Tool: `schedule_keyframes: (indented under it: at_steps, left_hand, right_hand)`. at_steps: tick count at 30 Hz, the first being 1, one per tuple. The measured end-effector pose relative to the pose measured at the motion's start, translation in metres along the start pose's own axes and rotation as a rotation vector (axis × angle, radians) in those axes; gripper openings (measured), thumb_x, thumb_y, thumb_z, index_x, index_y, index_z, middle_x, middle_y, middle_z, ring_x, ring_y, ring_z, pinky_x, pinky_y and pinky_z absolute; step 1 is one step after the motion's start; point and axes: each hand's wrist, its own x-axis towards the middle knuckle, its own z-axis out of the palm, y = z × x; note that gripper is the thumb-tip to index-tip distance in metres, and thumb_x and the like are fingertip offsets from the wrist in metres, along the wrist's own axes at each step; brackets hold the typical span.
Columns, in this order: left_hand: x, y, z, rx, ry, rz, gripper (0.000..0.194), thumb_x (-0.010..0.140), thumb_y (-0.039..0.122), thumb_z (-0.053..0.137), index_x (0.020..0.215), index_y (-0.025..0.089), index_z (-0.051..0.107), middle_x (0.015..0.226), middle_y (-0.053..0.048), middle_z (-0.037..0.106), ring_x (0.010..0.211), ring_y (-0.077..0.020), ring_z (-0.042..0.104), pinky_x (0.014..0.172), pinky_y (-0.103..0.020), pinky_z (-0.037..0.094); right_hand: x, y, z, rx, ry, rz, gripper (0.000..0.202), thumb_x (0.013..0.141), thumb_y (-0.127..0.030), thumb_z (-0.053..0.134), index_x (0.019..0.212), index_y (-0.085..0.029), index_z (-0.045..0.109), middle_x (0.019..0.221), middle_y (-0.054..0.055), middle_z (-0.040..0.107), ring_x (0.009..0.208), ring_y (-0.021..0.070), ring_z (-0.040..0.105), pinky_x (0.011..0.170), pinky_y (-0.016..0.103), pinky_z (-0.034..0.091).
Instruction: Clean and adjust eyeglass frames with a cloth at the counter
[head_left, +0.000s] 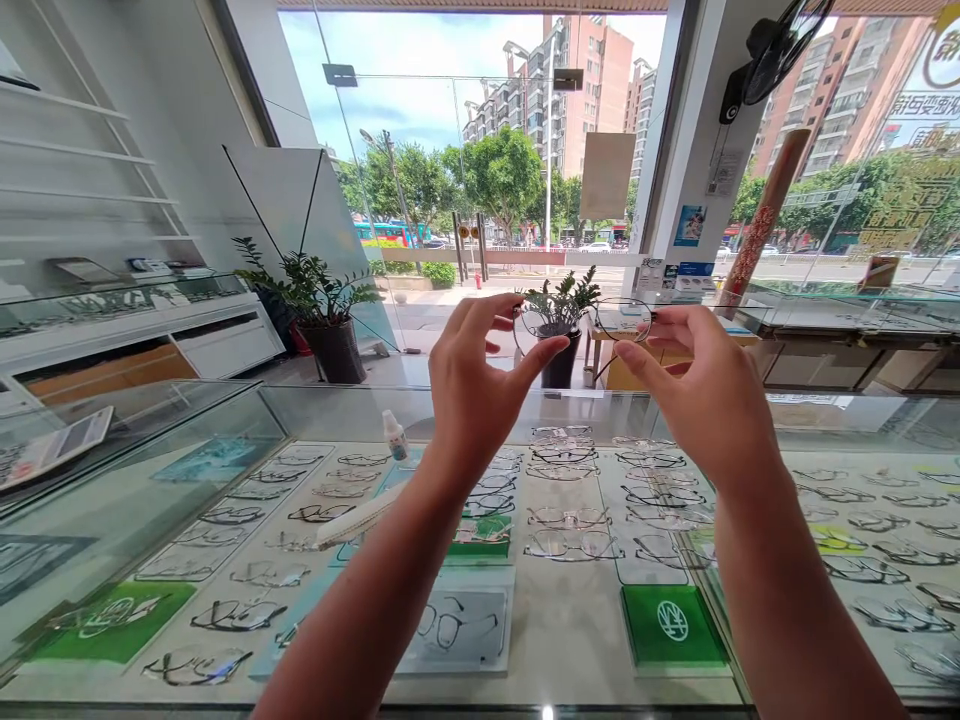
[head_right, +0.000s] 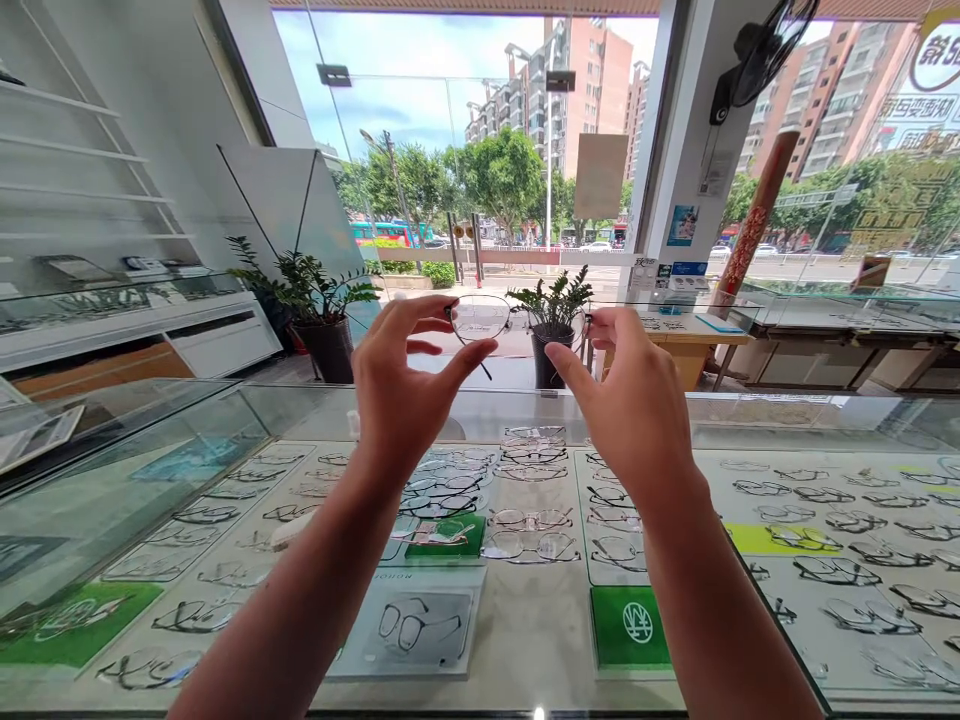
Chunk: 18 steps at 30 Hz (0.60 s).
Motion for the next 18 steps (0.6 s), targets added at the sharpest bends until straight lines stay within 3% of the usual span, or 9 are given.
schedule_keyframes:
  at_steps: [7, 18]
  left_hand:
    - [-0.010, 0.001, 0.015, 0.012, 0.147, -0.011, 0.059, 0.086, 0.048, 0.092, 0.134, 0.026, 0.065, 0.116, -0.007, 0.079, 0.102, -0.0230, 0.077, 0.081, -0.037, 0.062]
    - [-0.015, 0.007, 0.020, 0.073, 0.237, 0.040, 0.046, 0.088, 0.044, 0.090, 0.123, 0.026, 0.066, 0.119, -0.007, 0.074, 0.110, -0.0248, 0.072, 0.097, -0.043, 0.060]
  right_hand:
    - [0.000, -0.003, 0.002, -0.036, 0.002, 0.008, 0.057, 0.094, -0.063, 0.075, 0.132, -0.021, 0.072, 0.119, 0.018, 0.082, 0.094, 0.0358, 0.079, 0.089, 0.059, 0.060]
    - [0.002, 0.001, 0.008, -0.053, -0.082, 0.012, 0.054, 0.098, -0.060, 0.071, 0.135, -0.019, 0.075, 0.121, 0.019, 0.083, 0.095, 0.0373, 0.080, 0.093, 0.063, 0.059]
